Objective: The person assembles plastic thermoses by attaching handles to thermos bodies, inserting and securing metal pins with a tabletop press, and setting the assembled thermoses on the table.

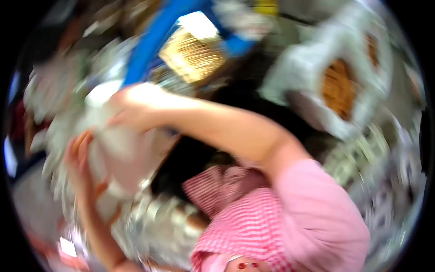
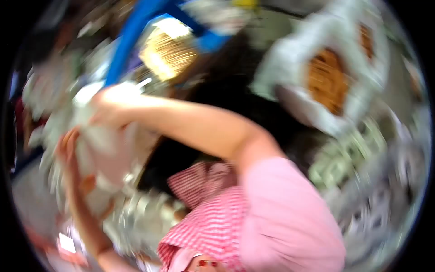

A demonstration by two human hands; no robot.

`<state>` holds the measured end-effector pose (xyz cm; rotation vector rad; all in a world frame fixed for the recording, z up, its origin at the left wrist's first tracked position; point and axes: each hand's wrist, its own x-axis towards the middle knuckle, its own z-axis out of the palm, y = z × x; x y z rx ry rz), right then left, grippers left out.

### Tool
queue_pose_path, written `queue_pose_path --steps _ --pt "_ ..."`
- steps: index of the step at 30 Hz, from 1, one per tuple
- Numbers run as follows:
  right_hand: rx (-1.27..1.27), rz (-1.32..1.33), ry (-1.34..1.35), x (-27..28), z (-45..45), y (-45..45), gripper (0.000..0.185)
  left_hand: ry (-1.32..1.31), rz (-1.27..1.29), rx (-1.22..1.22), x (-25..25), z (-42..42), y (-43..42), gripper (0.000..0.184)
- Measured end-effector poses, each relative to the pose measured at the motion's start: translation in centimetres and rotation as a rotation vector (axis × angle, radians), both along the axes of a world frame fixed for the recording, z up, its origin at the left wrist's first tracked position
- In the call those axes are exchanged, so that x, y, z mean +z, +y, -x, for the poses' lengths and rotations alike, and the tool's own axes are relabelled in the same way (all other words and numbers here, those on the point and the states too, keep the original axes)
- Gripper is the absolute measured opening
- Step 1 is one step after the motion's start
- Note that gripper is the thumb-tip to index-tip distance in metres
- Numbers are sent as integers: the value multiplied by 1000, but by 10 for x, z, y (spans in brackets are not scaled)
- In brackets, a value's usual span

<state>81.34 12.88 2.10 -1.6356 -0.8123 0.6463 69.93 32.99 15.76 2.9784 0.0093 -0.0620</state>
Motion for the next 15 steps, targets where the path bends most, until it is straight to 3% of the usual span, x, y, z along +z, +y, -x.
queue_pose_path --steps 1,2,4,5,7,10,11,12,13,14,15 --pt "0 5 51 5 2 0 40 9 191 131 -8 2 46 26" --pt "10 -77 126 12 3 -9 43 85 220 173 -4 -5 55 28" --pt "-71 -180 19 -2 1 2 48 19 346 88 -12 -16 68 29" --pt "-143 -214 58 -3 8 0 46 9 364 65 -5 -16 55 29" --pt "-284 -339 70 7 17 -29 44 208 223 378 15 -13 18 30" --pt "-525 -501 -48 -7 44 -128 35 64 339 370 -1 2 12 32" --pt "-704 -371 -219 -11 56 -180 32 109 341 360 5 11 19 32" --pt "-861 -407 -186 -29 65 -225 28 64 352 408 8 25 -2 31" --pt "-1025 -519 -182 -47 77 -276 24 22 380 550 1 45 38 36" --pt "-1269 -345 -285 -89 84 -341 24 27 384 471 5 65 54 37" --pt "-1433 -472 -209 -107 100 -401 27 70 402 606 17 82 4 41"
